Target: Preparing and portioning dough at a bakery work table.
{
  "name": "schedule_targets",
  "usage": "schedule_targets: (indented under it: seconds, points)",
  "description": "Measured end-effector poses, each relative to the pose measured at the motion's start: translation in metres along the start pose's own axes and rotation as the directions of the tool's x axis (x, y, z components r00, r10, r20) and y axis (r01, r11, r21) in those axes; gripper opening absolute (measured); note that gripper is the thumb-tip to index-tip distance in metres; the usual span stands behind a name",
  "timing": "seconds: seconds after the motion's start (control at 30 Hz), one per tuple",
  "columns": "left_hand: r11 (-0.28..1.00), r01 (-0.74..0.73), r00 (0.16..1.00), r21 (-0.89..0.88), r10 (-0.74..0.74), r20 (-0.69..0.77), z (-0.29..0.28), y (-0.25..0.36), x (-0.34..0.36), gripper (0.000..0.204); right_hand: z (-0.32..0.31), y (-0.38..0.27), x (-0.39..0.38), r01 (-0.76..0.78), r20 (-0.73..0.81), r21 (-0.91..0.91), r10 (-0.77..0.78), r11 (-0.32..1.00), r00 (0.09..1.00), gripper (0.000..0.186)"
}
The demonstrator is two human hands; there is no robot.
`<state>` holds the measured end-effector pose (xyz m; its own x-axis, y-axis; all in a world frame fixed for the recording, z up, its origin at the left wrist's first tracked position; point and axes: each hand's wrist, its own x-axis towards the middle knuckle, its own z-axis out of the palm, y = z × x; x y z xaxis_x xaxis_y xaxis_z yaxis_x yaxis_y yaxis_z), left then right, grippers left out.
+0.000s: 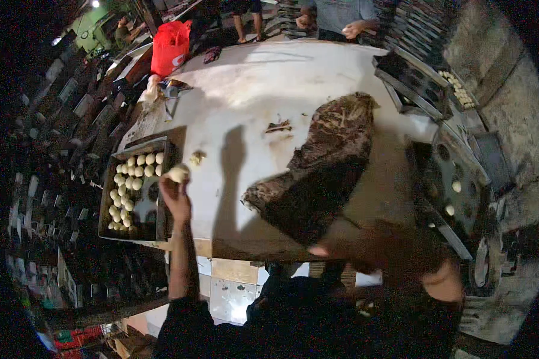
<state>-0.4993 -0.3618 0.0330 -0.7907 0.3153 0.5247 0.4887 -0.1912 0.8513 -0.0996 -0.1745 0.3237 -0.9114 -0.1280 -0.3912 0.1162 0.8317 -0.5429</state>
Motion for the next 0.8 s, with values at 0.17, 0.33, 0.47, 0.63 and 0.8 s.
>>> schedule_targets:
  seconds: [0.17,0.33,0.47,0.63,0.8]
  points:
    - [0.959,0.247,0.964,-0.138,-0.229,0.136,0.103,0.16,-0.095,0.046,-0.042,0.018,0.036,0.124,-0.323,0.324,-0.014,0.938,0.946,0.088]
    - [0.976,0.192,0.977,-0.106,-0.18,0.113,0.145,0.247,-0.185,0.038,-0.024,0.063,-0.01,0.342,-0.103,-0.038,-0.345,0.939,0.933,0.071]
    - [0.991,0.082,0.994,0.107,-0.089,0.056,0.175,0.305,-0.225,0.059,0.049,0.072,-0.022,0.218,-0.263,0.388,-0.12,0.896,0.957,0.046]
    - [0.975,0.098,0.927,-0.197,-0.017,0.374,0.186,0.341,-0.235,0.105,0.14,0.056,-0.059,0.588,-0.763,0.619,0.22,0.521,0.608,0.033]
    - [0.939,0.258,0.929,-0.228,-0.176,0.324,0.159,0.353,-0.244,0.035,0.159,0.013,-0.066,0.478,-0.887,0.032,-0.196,0.878,0.418,0.058]
